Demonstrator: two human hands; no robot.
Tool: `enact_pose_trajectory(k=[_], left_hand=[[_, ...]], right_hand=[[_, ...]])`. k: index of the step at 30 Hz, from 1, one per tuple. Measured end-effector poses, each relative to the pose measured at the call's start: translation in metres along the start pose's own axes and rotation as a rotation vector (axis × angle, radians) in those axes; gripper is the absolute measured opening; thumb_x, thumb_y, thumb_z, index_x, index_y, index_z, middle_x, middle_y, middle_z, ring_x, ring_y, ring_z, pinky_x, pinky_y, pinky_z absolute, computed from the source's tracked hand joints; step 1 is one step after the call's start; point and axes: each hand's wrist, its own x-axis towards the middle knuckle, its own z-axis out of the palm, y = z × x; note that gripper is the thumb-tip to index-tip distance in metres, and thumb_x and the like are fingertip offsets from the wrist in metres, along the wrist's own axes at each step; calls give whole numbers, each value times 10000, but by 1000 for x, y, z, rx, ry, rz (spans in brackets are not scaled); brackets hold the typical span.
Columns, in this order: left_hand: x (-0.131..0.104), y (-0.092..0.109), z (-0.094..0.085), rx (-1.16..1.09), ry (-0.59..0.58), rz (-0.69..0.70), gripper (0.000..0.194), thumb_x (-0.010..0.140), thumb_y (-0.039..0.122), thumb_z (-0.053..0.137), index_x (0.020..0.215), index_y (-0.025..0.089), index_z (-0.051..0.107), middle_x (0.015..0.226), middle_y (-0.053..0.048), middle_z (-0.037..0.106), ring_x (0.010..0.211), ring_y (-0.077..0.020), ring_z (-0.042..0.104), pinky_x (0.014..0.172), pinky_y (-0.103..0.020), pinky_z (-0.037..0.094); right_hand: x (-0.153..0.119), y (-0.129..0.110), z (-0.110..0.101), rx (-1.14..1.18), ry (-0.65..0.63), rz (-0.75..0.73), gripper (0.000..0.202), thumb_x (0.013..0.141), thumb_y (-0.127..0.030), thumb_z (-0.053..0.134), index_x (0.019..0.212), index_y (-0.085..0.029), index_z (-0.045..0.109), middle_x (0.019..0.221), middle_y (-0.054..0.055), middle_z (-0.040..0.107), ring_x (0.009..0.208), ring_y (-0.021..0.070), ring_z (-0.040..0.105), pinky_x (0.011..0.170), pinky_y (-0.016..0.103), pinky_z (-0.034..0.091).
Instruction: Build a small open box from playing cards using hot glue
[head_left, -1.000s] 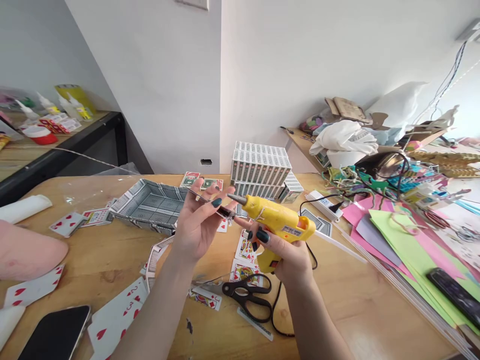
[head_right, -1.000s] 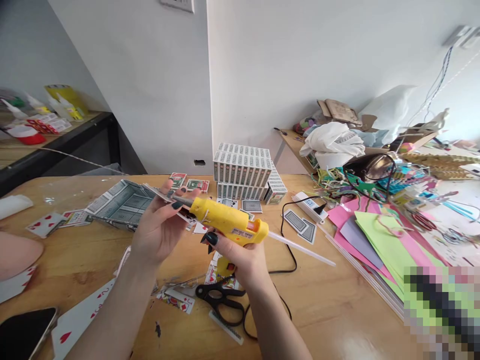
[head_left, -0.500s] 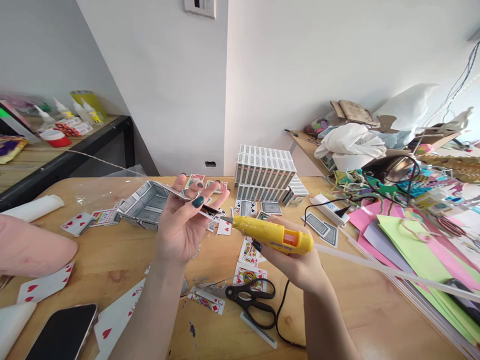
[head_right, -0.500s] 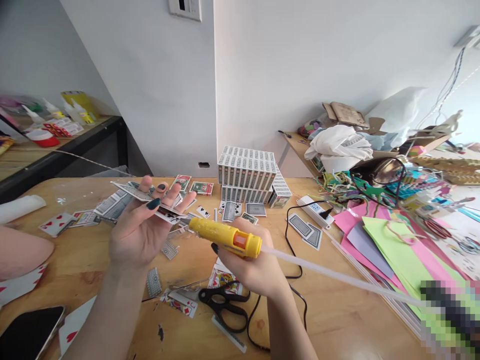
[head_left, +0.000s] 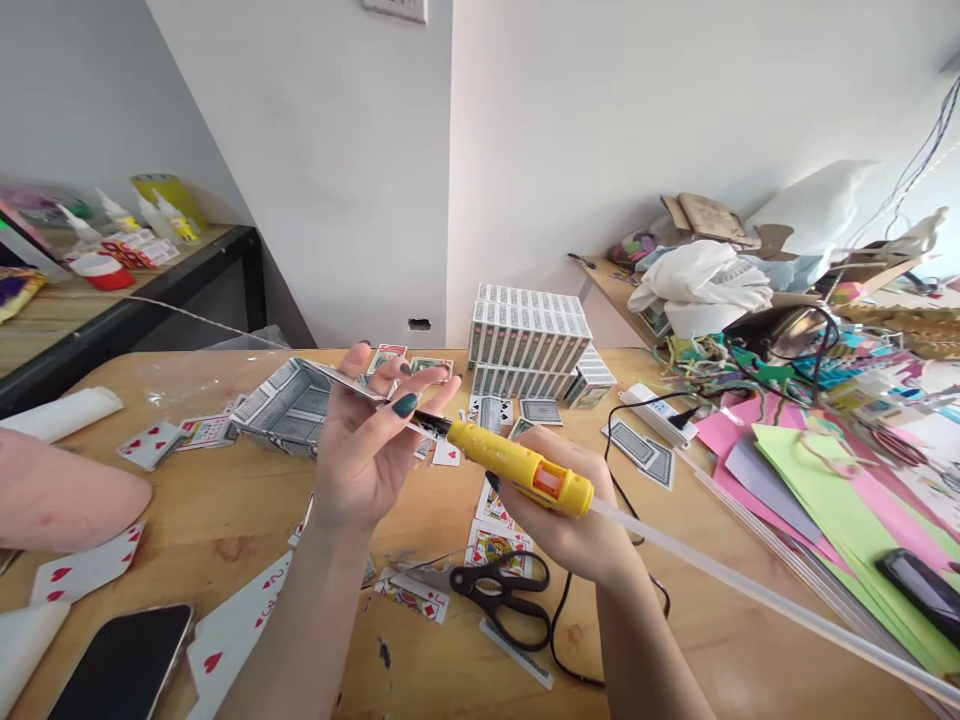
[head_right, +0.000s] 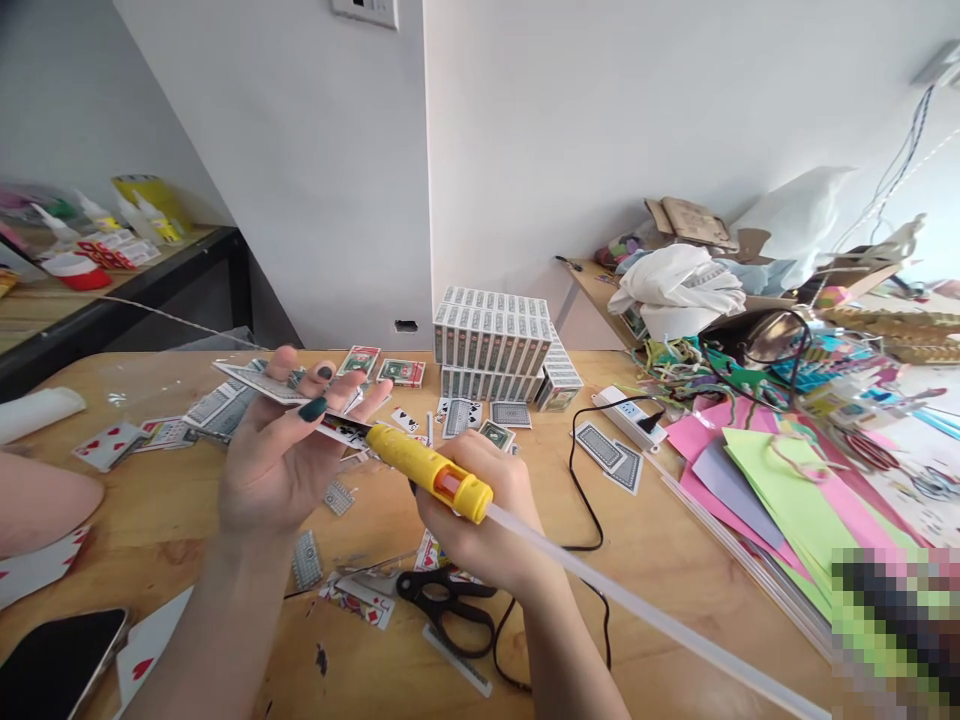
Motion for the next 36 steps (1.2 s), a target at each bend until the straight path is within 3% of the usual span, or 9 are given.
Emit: enact_pose_trajectory(k=[14,26,36], left_hand=[[2,3,-1,-141,31,-191,330,760,34,543,947,279,660,864,49,700,975,-186,664,1092,-575,330],[2,2,-1,-38,57,-181,383,752,45,571,1010,318,647,861,56,695,985,-212,670,1086,-581,328],[1,4,0,-87,73,-179,399,743,5,550,988,302,653,833,64,690,895,-176,688,1071,-568,362]], right_hand=[[1,13,1,-144,-36,-282,116,686,-114,545,762,-200,526,727,31,596,635,148,542,573,278,426],[-1,13,7,-171,-17,-197,237,611,-138,496,619,-227,276,554,-46,353,488,104,308,488,255,261],[0,10,9,-189,-34,-156,265,603,-166,473,618,-233,218,538,-47,317,497,115,298,508,267,263]])
